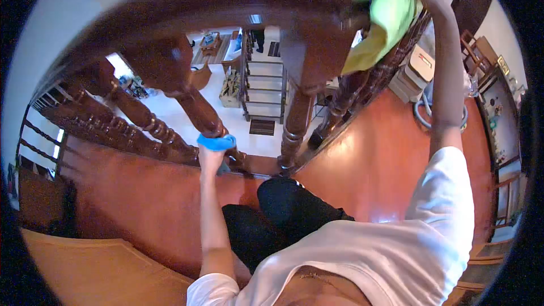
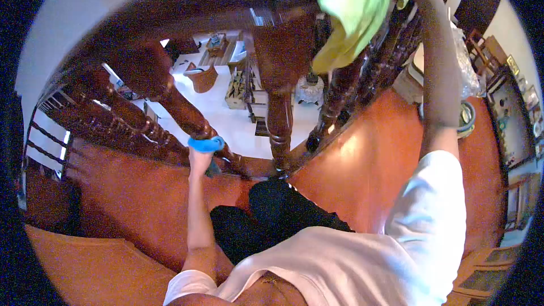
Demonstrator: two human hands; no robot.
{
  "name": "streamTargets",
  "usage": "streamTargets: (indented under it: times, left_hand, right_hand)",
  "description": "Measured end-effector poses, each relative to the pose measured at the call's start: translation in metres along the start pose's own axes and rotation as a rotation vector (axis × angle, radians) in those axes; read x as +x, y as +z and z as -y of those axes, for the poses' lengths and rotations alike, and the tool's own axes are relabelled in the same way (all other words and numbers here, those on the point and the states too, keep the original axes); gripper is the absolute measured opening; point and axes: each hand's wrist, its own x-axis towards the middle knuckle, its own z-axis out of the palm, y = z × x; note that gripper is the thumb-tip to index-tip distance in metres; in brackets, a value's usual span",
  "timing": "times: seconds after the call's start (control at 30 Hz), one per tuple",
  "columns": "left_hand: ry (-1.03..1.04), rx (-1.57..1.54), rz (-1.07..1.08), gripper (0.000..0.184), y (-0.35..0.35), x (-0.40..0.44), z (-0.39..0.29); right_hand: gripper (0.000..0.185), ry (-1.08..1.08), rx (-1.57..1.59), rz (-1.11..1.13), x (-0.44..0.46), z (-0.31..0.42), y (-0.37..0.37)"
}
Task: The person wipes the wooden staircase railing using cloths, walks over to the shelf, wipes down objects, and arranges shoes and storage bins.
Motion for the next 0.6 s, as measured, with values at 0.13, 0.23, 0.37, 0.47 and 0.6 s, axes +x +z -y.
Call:
streamTargets:
  times: [0.13,0.23,0.37,0.47,0.6]
  left_hand:
    - [-0.388,-0.338,0.097,0.015,-0.052,-0.002,-0.005]
    - [-0.249,-0.344,-0.239,0.015,-0.113,-0.016,-0.076]
    - [-0.088,-0.205,-0.891,0.012,-0.163,0.006,-0.240]
    - [0.039,-0.443,-0.849,0.012,-0.164,0.054,-0.323]
    - [0.306,0.281,0.228,0.047,-0.120,0.104,-0.371]
  right_hand:
    - [0.041,0.031,0.219,0.012,-0.027,0.059,0.041]
    - [0.025,0.113,0.416,-0.097,-0.042,0.065,0.046]
    - [0.024,0.222,0.269,0.048,-0.039,0.070,0.043]
    - [0.025,-0.073,-0.055,-0.019,-0.036,0.054,0.051]
    - [0.033,0.072,-0.124,0.125,-0.013,0.000,0.019]
